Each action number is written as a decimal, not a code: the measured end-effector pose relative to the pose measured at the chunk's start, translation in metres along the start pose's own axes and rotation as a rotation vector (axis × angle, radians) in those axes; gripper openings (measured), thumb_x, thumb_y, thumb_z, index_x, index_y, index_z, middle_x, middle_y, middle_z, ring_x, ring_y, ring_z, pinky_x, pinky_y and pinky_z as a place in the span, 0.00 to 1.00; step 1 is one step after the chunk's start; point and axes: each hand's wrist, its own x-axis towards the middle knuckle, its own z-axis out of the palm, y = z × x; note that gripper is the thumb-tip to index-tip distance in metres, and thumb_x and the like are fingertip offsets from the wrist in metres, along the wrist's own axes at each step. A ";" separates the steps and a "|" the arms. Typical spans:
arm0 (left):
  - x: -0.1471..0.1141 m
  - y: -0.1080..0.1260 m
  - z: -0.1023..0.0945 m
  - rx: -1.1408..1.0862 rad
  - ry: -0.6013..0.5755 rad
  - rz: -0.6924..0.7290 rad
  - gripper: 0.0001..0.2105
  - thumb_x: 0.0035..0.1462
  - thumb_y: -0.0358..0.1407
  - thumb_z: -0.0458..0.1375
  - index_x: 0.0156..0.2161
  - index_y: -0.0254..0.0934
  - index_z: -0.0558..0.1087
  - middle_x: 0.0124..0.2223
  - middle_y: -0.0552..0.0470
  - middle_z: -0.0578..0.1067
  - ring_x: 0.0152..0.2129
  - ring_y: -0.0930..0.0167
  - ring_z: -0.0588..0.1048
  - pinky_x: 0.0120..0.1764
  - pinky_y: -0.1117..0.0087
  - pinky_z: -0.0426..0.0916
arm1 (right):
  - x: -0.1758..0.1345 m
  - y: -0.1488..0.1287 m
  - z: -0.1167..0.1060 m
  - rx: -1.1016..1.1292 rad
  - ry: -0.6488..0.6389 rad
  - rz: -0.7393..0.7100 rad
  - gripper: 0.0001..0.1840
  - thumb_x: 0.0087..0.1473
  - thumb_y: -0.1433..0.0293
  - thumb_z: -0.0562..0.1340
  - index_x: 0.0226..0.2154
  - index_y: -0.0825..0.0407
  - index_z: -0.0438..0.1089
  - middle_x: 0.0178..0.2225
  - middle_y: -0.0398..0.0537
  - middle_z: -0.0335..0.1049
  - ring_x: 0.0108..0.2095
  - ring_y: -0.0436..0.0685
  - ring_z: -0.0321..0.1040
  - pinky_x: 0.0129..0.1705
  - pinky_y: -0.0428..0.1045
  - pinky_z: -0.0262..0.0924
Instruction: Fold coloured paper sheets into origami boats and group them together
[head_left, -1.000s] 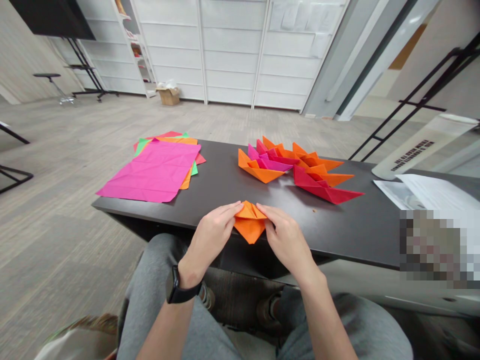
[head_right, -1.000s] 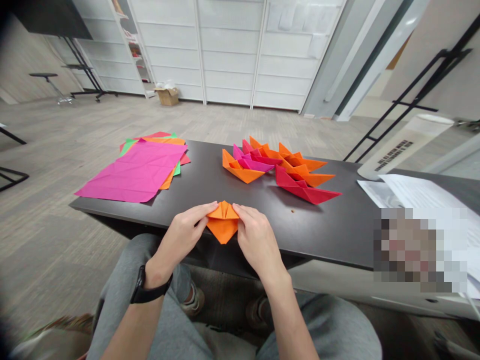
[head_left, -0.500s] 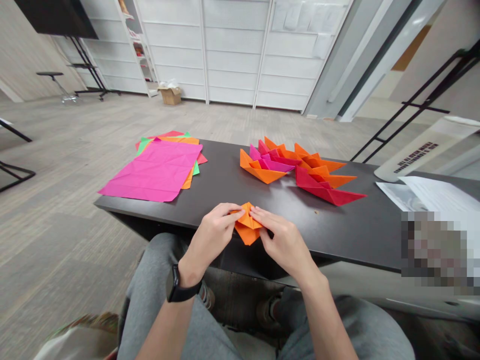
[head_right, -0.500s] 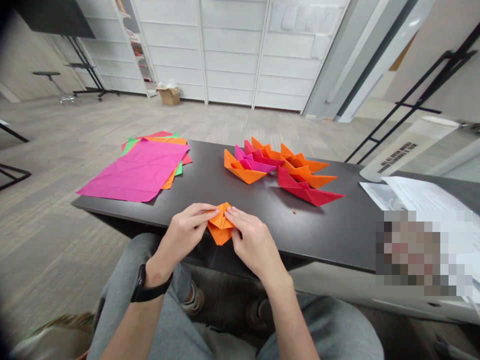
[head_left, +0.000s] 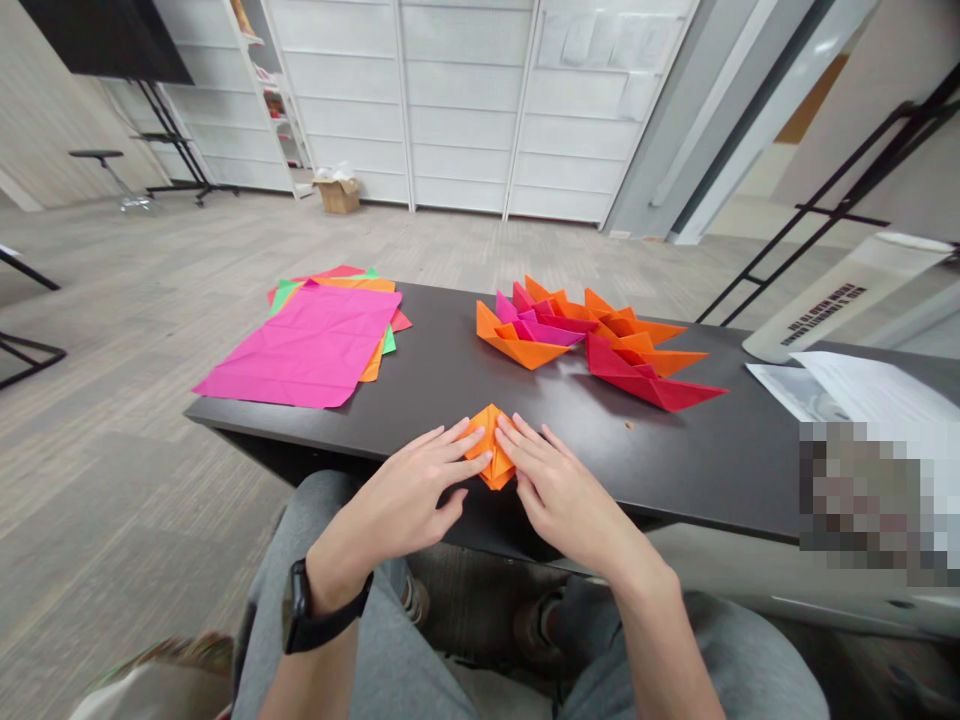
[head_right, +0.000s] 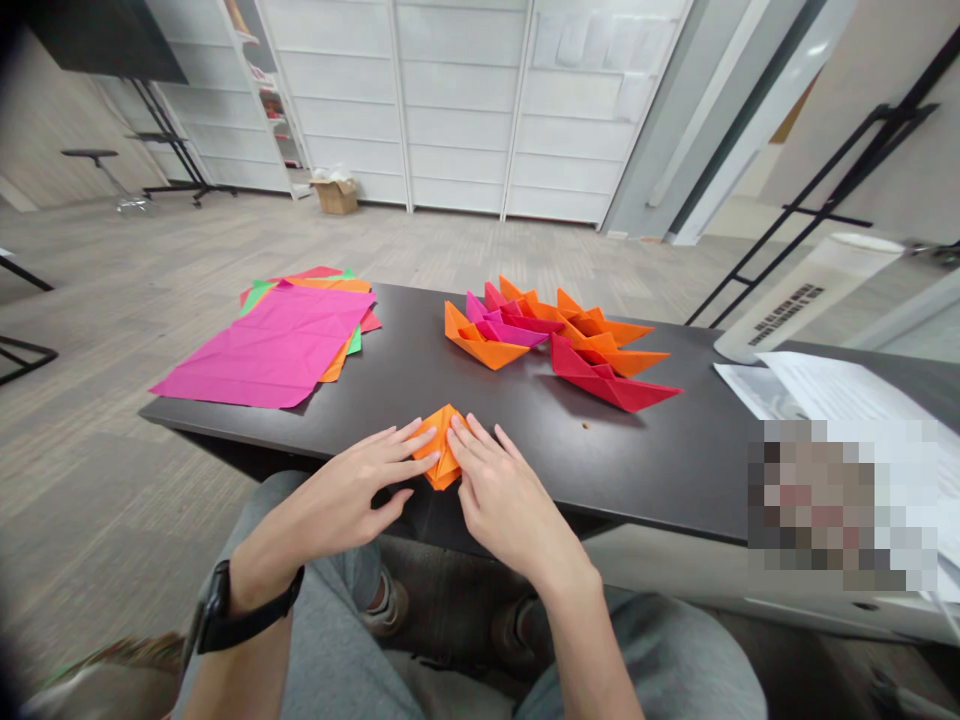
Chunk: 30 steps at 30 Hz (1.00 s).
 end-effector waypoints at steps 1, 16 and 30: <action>-0.001 0.001 0.001 0.003 -0.013 -0.024 0.25 0.58 0.25 0.56 0.61 0.41 0.69 0.66 0.46 0.67 0.67 0.59 0.58 0.65 0.50 0.59 | -0.003 -0.004 0.000 -0.017 -0.010 0.011 0.34 0.59 0.79 0.50 0.67 0.51 0.56 0.69 0.51 0.52 0.69 0.61 0.47 0.67 0.67 0.51; -0.015 0.020 0.001 0.058 -0.016 -0.088 0.27 0.56 0.29 0.64 0.60 0.45 0.69 0.66 0.43 0.67 0.66 0.56 0.61 0.62 0.52 0.65 | -0.020 -0.022 -0.005 -0.013 -0.070 -0.018 0.33 0.58 0.80 0.52 0.66 0.57 0.58 0.68 0.57 0.54 0.68 0.61 0.52 0.67 0.63 0.55; -0.011 0.030 0.000 0.099 -0.030 -0.130 0.26 0.55 0.27 0.64 0.59 0.42 0.70 0.64 0.41 0.69 0.63 0.51 0.65 0.60 0.49 0.67 | -0.017 -0.040 -0.019 -0.116 -0.047 0.060 0.20 0.63 0.74 0.57 0.55 0.48 0.72 0.58 0.52 0.71 0.59 0.66 0.66 0.60 0.67 0.63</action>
